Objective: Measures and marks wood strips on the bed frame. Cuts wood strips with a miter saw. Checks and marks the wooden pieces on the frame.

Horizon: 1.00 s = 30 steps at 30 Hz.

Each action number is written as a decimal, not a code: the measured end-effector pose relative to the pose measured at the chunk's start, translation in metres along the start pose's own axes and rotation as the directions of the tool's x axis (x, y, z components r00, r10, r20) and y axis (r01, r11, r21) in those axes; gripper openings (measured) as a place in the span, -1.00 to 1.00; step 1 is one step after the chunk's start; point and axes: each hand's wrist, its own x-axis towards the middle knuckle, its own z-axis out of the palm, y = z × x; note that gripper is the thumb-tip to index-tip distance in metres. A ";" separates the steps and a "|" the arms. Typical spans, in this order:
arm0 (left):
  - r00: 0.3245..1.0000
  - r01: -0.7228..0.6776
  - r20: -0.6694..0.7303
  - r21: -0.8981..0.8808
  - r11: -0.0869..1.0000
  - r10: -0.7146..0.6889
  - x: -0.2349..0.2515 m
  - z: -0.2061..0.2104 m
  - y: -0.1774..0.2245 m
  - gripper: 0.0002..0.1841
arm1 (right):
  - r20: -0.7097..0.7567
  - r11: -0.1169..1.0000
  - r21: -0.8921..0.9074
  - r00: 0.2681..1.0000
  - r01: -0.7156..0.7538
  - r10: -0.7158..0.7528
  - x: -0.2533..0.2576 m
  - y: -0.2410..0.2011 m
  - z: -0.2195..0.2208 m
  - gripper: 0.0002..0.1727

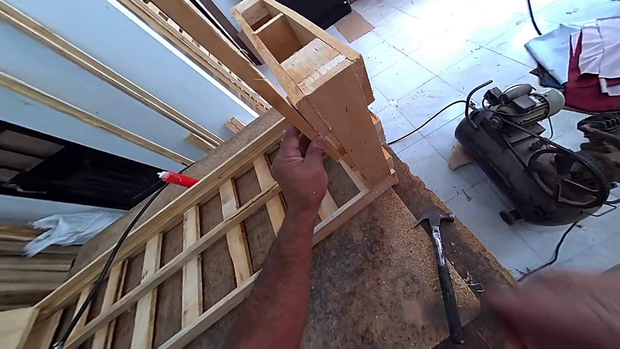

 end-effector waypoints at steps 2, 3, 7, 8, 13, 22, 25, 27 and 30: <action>1.000 -0.004 -0.003 0.015 1.000 0.004 -0.001 0.001 -0.002 -0.47 | -0.177 0.983 -0.181 0.984 -0.018 -0.015 0.043 0.052 0.039 -0.72; 1.000 -0.002 -0.004 0.020 1.000 0.002 -0.002 0.001 -0.002 -0.46 | -0.253 0.980 -0.192 0.967 -0.045 -0.005 0.066 0.071 0.060 -0.72; 1.000 0.019 0.008 0.019 1.000 -0.020 -0.001 0.000 -0.001 -0.44 | -0.317 0.989 0.055 0.937 -0.136 0.147 0.130 0.116 0.122 -0.72; 1.000 0.027 0.011 0.023 0.999 -0.027 -0.001 -0.001 -0.001 -0.44 | -0.317 0.984 0.104 0.933 -0.147 0.172 0.138 0.119 0.130 -0.72; 0.999 0.038 0.013 0.023 0.999 -0.039 0.000 -0.003 -0.003 -0.42 | -0.320 0.964 0.226 0.924 -0.141 0.210 0.154 0.114 0.151 -0.73; 0.999 0.032 0.012 0.036 0.999 -0.032 0.001 -0.003 -0.003 -0.44 | -0.328 0.959 0.257 0.922 -0.121 0.204 0.156 0.108 0.161 -0.72; 0.999 0.045 0.018 0.031 0.998 -0.046 0.002 -0.003 -0.002 -0.43 | -0.320 0.958 0.256 0.924 -0.130 0.211 0.159 0.105 0.159 -0.73; 0.998 0.053 0.019 0.045 0.998 -0.054 0.003 -0.003 -0.002 -0.45 | -0.336 0.960 0.256 0.920 -0.117 0.202 0.157 0.106 0.158 -0.72; 0.998 0.064 0.024 0.057 0.996 -0.066 -0.001 -0.004 -0.001 -0.44 | -0.335 0.961 0.259 0.924 -0.098 0.184 0.158 0.107 0.163 -0.73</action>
